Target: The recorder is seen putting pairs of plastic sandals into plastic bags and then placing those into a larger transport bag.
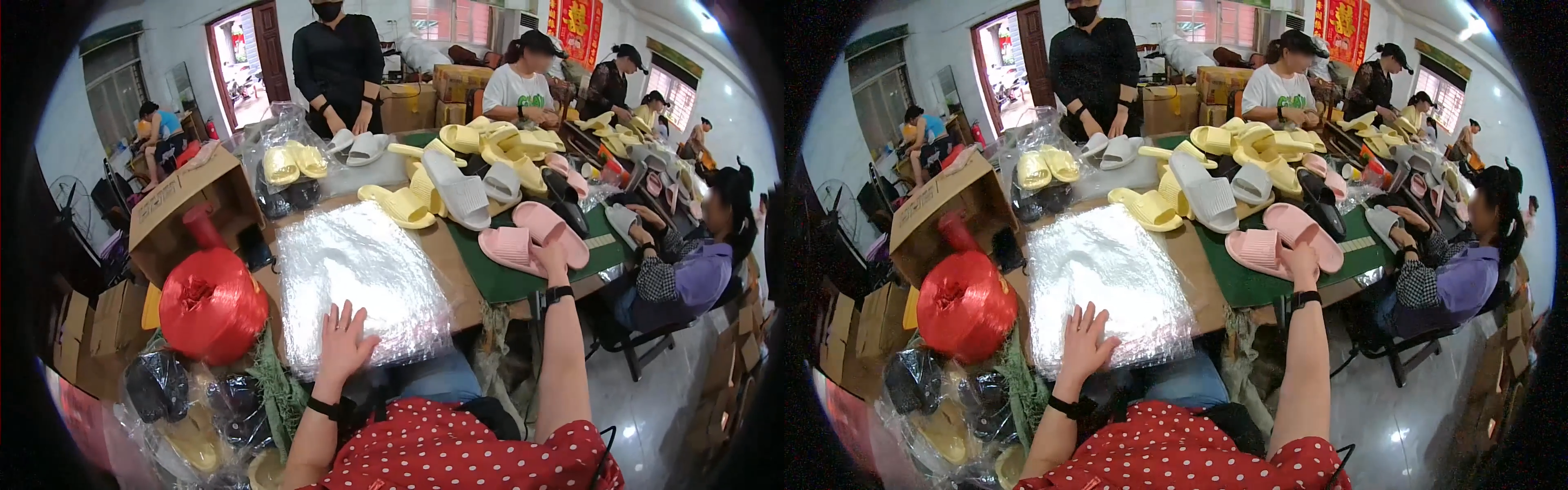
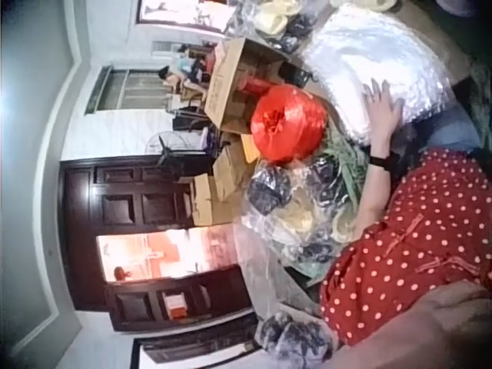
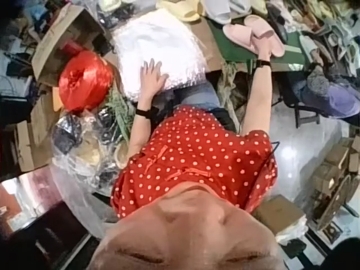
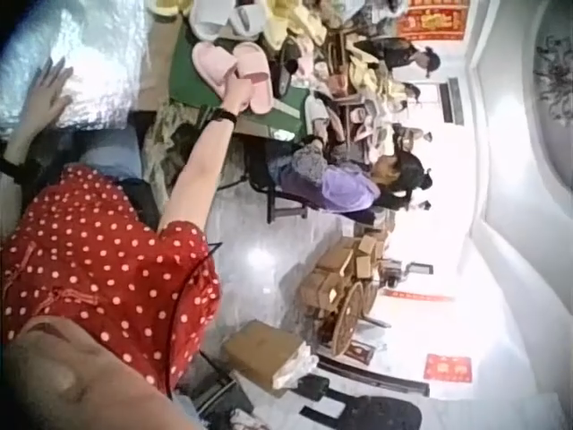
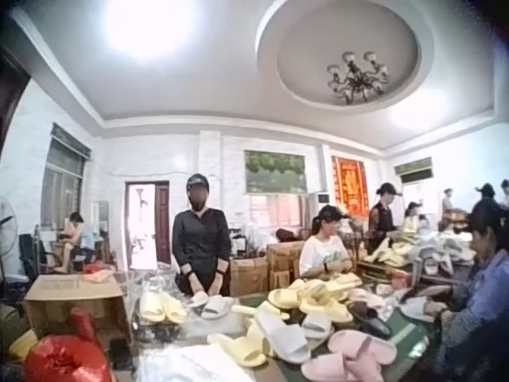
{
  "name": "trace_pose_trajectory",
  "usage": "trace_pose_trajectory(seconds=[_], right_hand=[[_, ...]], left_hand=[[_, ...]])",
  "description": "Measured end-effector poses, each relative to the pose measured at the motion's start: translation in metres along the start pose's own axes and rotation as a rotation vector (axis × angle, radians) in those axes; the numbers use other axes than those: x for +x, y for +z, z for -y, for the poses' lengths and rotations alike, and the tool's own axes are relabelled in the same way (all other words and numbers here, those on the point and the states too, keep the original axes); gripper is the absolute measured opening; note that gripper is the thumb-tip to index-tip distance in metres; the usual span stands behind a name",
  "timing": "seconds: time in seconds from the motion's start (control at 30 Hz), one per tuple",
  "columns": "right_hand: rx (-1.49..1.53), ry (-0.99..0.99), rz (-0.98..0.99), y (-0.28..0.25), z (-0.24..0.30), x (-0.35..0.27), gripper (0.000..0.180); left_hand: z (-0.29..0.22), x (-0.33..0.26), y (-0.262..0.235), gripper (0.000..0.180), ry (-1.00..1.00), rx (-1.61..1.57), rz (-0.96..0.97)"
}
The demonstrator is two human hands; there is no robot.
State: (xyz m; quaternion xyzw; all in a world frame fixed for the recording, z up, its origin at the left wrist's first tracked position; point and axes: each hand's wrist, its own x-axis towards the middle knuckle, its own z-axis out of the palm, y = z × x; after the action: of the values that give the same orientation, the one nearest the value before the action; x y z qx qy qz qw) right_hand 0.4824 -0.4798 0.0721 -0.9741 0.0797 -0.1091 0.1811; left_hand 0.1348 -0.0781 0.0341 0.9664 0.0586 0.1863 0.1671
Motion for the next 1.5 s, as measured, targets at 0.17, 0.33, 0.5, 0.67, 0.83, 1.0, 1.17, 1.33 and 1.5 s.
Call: trace_pose_trajectory(seconds=[0.17,0.33,0.5,0.67,0.83,1.0,1.17,1.33,1.5], right_hand=[[0.095,-0.007,-0.084,0.007,0.016,-0.005,0.086],[0.061,-0.037,-0.030,-0.005,0.036,-0.035,0.075],[0.484,-0.345,0.230,0.004,0.005,-0.051,0.050],[0.556,-0.410,0.173,-0.001,0.012,-0.060,0.033],[0.682,-0.314,0.377,-0.004,0.023,-0.064,0.031],[0.183,-0.570,-0.035,-0.002,0.037,-0.086,0.038],[0.208,-0.557,-0.122,0.018,0.029,-0.072,0.027],[0.299,-0.499,-0.071,-0.019,0.049,-0.117,0.022],[0.373,-0.482,-0.103,-0.023,0.028,-0.135,0.015]], left_hand=[[-0.001,0.001,0.001,0.063,0.019,0.000,-0.020],[-0.002,0.002,0.000,0.063,0.012,0.017,-0.039],[-0.001,0.001,0.002,0.063,0.031,0.029,-0.064],[0.002,-0.004,0.005,0.064,0.033,0.053,-0.069],[0.002,-0.003,0.007,0.064,0.049,0.059,-0.105],[0.002,-0.001,0.007,0.063,0.051,0.055,-0.114],[0.000,0.002,0.005,0.062,0.047,0.052,-0.105],[0.004,-0.005,0.005,0.064,0.005,0.014,-0.076],[0.001,-0.001,0.003,0.064,0.043,0.041,-0.061]])
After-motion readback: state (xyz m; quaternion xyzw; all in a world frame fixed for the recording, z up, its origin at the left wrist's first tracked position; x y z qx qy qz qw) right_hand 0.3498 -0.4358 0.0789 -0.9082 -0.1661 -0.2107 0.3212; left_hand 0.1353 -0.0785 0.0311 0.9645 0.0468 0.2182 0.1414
